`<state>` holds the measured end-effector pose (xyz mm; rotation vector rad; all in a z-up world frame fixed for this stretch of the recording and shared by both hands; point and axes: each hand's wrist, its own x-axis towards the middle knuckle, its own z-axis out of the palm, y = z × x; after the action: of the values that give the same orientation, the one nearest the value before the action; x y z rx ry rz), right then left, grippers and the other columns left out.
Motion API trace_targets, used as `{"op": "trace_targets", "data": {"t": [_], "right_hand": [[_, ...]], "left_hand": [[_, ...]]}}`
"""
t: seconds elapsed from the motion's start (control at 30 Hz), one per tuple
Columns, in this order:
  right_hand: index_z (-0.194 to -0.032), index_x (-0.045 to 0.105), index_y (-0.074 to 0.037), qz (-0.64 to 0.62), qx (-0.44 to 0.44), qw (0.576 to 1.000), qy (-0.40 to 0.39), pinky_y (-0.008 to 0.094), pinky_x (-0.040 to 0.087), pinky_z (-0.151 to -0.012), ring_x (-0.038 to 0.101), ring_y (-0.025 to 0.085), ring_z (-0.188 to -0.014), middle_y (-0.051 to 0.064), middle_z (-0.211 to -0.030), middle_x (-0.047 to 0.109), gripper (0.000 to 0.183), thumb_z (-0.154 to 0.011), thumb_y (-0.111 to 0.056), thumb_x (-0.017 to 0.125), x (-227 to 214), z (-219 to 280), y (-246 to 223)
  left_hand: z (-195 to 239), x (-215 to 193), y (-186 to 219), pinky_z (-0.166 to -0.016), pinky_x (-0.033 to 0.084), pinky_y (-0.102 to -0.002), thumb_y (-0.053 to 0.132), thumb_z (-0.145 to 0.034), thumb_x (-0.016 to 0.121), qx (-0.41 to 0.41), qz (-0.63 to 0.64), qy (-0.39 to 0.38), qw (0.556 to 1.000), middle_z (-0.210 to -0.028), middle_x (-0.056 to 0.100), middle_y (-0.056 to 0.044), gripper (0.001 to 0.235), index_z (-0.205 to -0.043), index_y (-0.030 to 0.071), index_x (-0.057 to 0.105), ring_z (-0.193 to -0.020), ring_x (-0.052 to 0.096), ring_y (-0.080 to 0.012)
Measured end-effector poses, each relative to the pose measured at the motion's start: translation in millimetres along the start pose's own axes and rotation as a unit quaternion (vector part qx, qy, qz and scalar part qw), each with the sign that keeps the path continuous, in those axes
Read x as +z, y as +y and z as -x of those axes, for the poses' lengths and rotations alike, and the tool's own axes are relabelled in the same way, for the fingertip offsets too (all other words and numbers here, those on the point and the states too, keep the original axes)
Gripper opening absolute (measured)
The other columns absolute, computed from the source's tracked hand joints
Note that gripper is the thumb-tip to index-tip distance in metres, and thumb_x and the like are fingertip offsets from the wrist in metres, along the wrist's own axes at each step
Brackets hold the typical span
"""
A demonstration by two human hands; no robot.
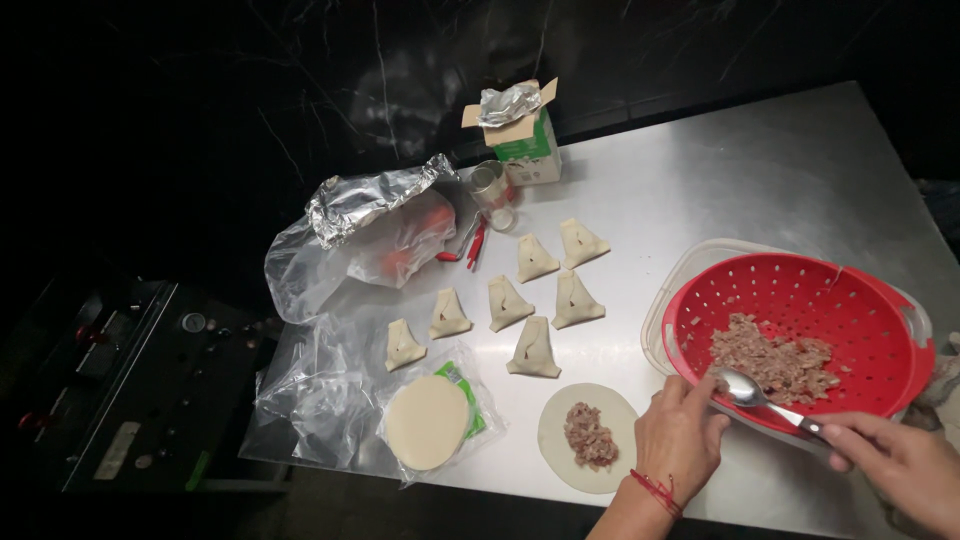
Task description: Preparing dumplings by filling circular dough wrappers with a meat mixture and folding them into triangular shapes.
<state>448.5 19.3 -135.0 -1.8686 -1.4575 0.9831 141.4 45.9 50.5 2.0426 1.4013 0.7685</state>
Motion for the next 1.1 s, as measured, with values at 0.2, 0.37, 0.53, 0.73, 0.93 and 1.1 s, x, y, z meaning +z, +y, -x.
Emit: {"op": "trace_targets", "data": {"t": [0.2,0.37,0.53,0.73,0.93,1.1], "right_hand": [[-0.127,0.075,-0.003,-0.209,0.170,0.962,-0.043,0.034,0.025,-0.041,0.036,0.015,-0.043,0.012,-0.071,0.065,0.032,-0.104,-0.020,0.060,-4.7,-10.8,26.4],[-0.125,0.080,0.000,-0.172,0.075,0.982,-0.006,0.032,0.027,-0.048,0.038,0.015,-0.044,0.016,-0.062,0.053,0.031,-0.108,-0.019,0.062,44.3,10.6,8.4],[-0.116,0.076,-0.021,0.102,-0.160,0.978,0.086,0.037,0.060,-0.076,0.075,0.020,-0.084,0.004,-0.099,0.076,0.030,-0.088,-0.030,0.071,122.4,81.1,-165.8],[-0.117,0.074,-0.023,0.195,-0.166,0.962,0.097,0.036,0.058,-0.067,0.073,0.022,-0.083,0.001,-0.101,0.070,0.034,-0.083,-0.024,0.076,176.3,114.5,-188.0],[-0.118,0.075,-0.023,0.187,-0.182,0.959,0.111,0.033,0.057,-0.063,0.071,0.018,-0.075,0.000,-0.099,0.067,0.038,-0.081,-0.015,0.078,187.5,128.2,-182.0],[-0.114,0.076,-0.021,0.168,-0.198,0.958,0.121,0.035,0.058,-0.066,0.072,0.018,-0.077,0.001,-0.098,0.068,0.034,-0.081,-0.013,0.078,171.2,130.7,-198.5]], "left_hand": [[-6.6,-29.2,-14.7,-0.077,0.054,-0.048,0.010,-0.088,0.071,-0.026,0.056,0.029,0.998,-0.117,0.060,-0.017,0.063,-0.147,0.004,0.053,-0.093,0.065,-0.0380],[30.3,-75.9,-94.3,-0.073,0.056,-0.044,0.015,-0.090,0.066,-0.223,0.102,0.145,0.959,-0.106,0.064,-0.011,0.053,-0.142,0.009,0.057,-0.080,0.068,-0.0328],[96.0,-52.8,-168.5,-0.081,0.054,-0.046,0.019,-0.091,0.070,-0.268,-0.012,0.106,0.958,-0.108,0.063,-0.015,0.038,-0.127,0.008,0.068,-0.093,0.067,-0.0372],[96.1,-66.0,-144.2,-0.084,0.053,-0.048,0.013,-0.090,0.067,-0.232,0.007,0.089,0.969,-0.112,0.060,-0.017,0.045,-0.134,0.006,0.062,-0.098,0.064,-0.0406],[94.1,-60.6,-147.4,-0.083,0.053,-0.049,0.005,-0.090,0.062,-0.192,-0.029,0.065,0.979,-0.108,0.062,-0.014,0.035,-0.123,0.012,0.072,-0.095,0.066,-0.0381],[95.8,-61.3,-144.2,-0.083,0.053,-0.050,0.000,-0.088,0.060,-0.181,-0.023,0.054,0.982,-0.108,0.061,-0.015,0.044,-0.129,0.012,0.069,-0.095,0.065,-0.0382]]}}
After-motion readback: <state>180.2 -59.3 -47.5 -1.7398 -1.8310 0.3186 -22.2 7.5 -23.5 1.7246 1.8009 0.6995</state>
